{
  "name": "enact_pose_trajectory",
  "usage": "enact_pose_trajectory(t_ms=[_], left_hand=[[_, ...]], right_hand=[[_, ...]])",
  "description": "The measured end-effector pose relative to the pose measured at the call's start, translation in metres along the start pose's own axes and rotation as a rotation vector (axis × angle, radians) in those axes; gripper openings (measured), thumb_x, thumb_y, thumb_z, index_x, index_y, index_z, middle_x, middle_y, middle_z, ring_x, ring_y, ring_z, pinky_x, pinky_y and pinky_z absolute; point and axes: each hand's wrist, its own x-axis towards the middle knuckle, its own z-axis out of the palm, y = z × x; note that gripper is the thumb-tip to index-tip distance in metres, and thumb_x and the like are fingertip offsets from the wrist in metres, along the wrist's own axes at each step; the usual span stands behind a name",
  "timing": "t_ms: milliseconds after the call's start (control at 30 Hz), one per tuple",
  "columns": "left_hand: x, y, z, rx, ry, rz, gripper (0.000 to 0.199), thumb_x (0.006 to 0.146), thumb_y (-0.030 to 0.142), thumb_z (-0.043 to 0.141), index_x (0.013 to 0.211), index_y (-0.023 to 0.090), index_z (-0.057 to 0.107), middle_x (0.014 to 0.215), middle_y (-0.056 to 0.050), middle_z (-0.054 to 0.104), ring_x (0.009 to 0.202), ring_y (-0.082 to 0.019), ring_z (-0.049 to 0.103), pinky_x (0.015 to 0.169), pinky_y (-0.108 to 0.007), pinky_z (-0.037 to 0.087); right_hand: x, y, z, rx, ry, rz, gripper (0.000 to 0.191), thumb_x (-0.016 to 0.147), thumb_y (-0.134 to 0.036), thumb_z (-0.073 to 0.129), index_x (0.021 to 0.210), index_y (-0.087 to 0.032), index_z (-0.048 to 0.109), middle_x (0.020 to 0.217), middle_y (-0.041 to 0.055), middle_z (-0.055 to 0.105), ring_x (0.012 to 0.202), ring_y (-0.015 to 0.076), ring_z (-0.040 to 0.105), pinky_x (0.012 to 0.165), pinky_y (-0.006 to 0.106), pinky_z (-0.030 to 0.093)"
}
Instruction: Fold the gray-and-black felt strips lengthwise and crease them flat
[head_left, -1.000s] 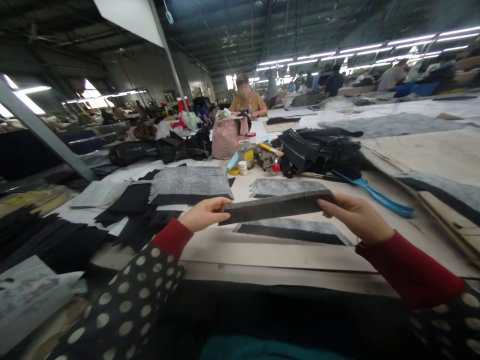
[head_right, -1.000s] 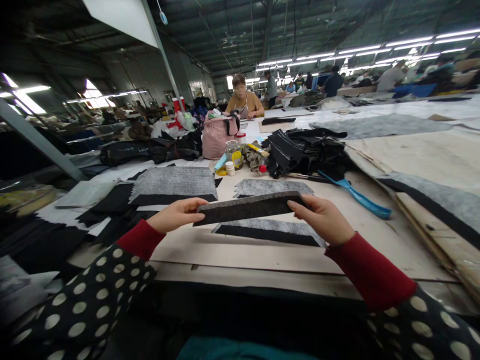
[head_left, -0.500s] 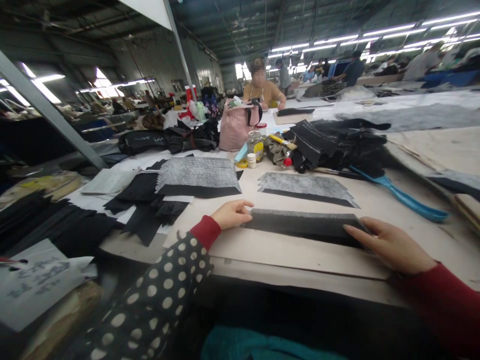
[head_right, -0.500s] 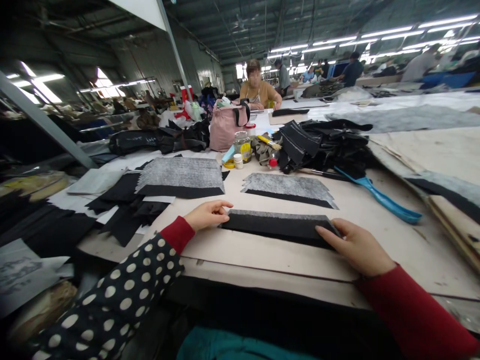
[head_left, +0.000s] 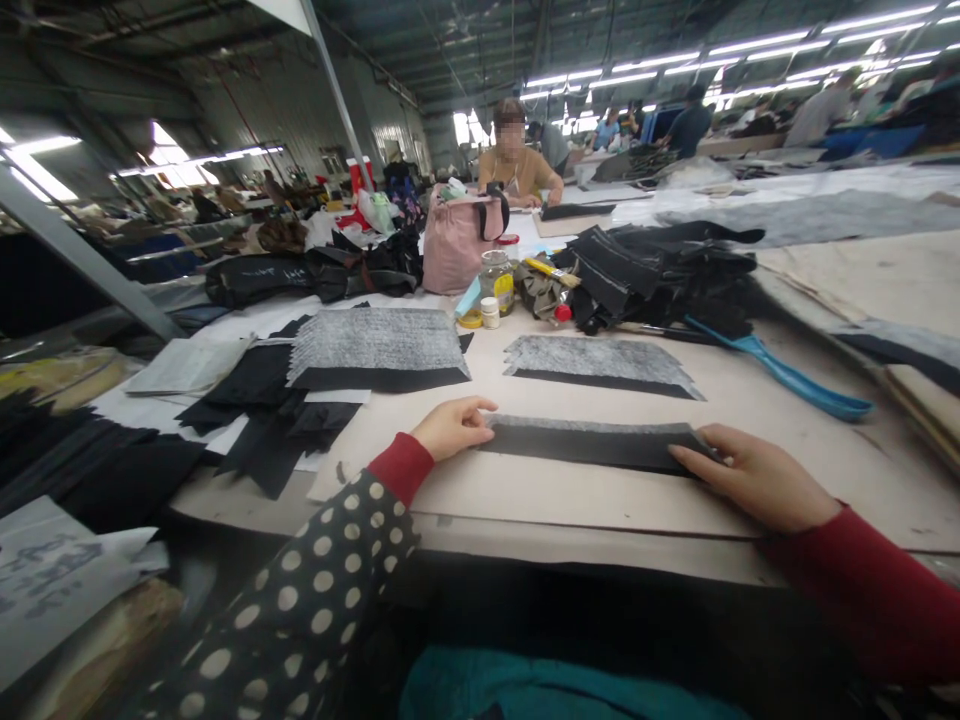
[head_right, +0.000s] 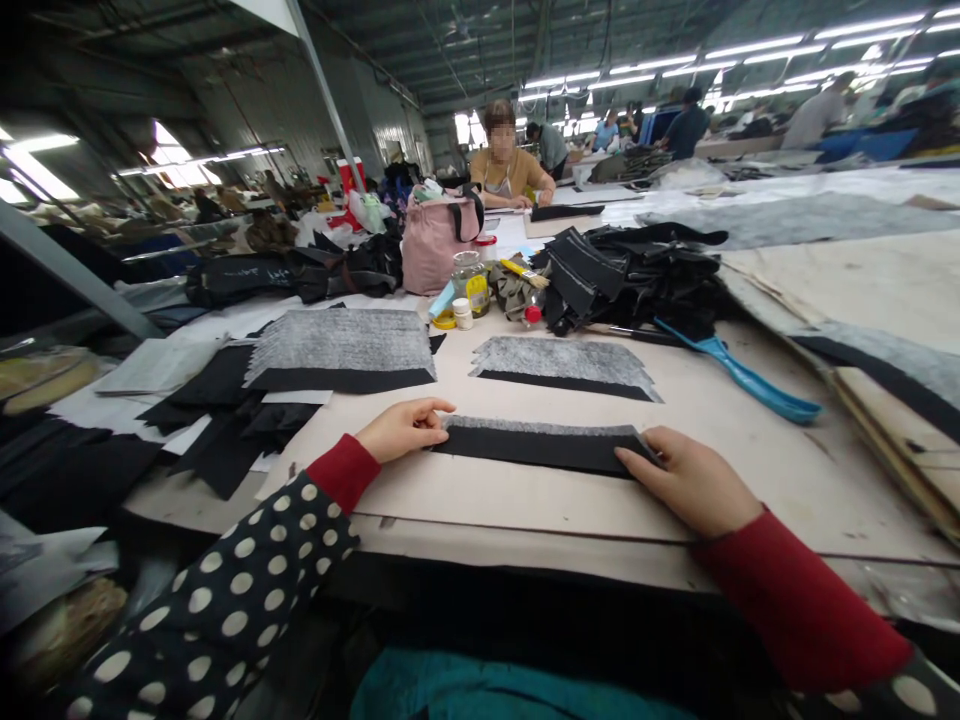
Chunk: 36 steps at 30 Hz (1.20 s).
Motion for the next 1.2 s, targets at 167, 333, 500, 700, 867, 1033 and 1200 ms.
enact_pose_trajectory(t_ms=[167, 333, 500, 700, 867, 1033, 1200], left_hand=[[-0.003, 0.001, 0.004, 0.167, 0.063, 0.064, 0.036, 0.068, 0.026, 0.054, 0.103, 0.016, 0.053, 0.065, 0.003, 0.052, 0.058, -0.009, 0.046, 0.058, -0.021, 0.037], [-0.007, 0.008, 0.006, 0.275, 0.070, 0.067, 0.035, 0.071, 0.029, 0.049, 0.105, 0.018, 0.051, 0.067, 0.003, 0.051, 0.058, -0.010, 0.046, 0.057, -0.021, 0.037], [-0.008, 0.010, 0.006, 0.337, 0.075, 0.072, 0.034, 0.072, 0.031, 0.048, 0.104, 0.020, 0.053, 0.069, 0.002, 0.054, 0.059, -0.010, 0.047, 0.059, -0.022, 0.037], [-0.006, 0.006, 0.005, 0.352, 0.073, 0.087, 0.035, 0.073, 0.033, 0.046, 0.104, 0.020, 0.051, 0.070, 0.002, 0.054, 0.060, -0.011, 0.047, 0.057, -0.022, 0.038], [-0.007, 0.007, 0.007, 0.367, 0.059, 0.073, 0.034, 0.074, 0.032, 0.046, 0.105, 0.020, 0.049, 0.071, 0.002, 0.052, 0.060, -0.011, 0.047, 0.057, -0.022, 0.038], [-0.007, 0.009, 0.008, 0.423, 0.038, 0.110, 0.042, 0.075, 0.026, 0.042, 0.117, 0.022, 0.039, 0.074, 0.002, 0.047, 0.057, -0.010, 0.043, 0.057, -0.022, 0.038], [-0.003, 0.015, 0.003, 0.471, 0.011, 0.232, 0.037, 0.073, 0.022, 0.044, 0.111, 0.023, 0.046, 0.095, -0.003, 0.043, 0.077, -0.013, 0.047, 0.071, -0.027, 0.042]], right_hand=[[-0.002, -0.002, 0.000, -0.034, -0.107, -0.052, 0.033, 0.075, -0.047, 0.041, 0.064, -0.019, 0.054, 0.065, 0.0028, 0.055, 0.058, 0.0135, 0.048, 0.053, 0.024, 0.034], [-0.002, -0.005, 0.001, -0.097, -0.091, -0.071, 0.028, 0.077, -0.039, 0.040, 0.064, -0.018, 0.052, 0.069, 0.0035, 0.053, 0.064, 0.0135, 0.048, 0.058, 0.024, 0.034], [-0.002, -0.006, 0.004, -0.138, -0.083, -0.080, 0.025, 0.077, -0.036, 0.041, 0.063, -0.018, 0.049, 0.069, 0.0035, 0.051, 0.065, 0.0135, 0.047, 0.061, 0.024, 0.034], [-0.003, -0.006, 0.003, -0.130, -0.086, -0.088, 0.023, 0.078, -0.035, 0.042, 0.063, -0.017, 0.049, 0.071, 0.0038, 0.052, 0.067, 0.0136, 0.047, 0.063, 0.024, 0.035], [-0.003, -0.006, 0.004, -0.145, -0.090, -0.105, 0.022, 0.078, -0.032, 0.043, 0.062, -0.017, 0.048, 0.072, 0.0040, 0.052, 0.069, 0.0140, 0.047, 0.065, 0.025, 0.035], [-0.005, -0.006, 0.004, -0.198, -0.023, -0.131, 0.019, 0.075, -0.033, 0.046, 0.067, -0.017, 0.051, 0.083, 0.0066, 0.053, 0.076, 0.0171, 0.048, 0.068, 0.028, 0.035], [-0.008, -0.005, 0.001, -0.264, 0.127, -0.105, 0.045, 0.072, -0.040, 0.052, 0.110, -0.016, 0.048, 0.105, 0.0111, 0.051, 0.093, 0.0235, 0.045, 0.073, 0.034, 0.035]])
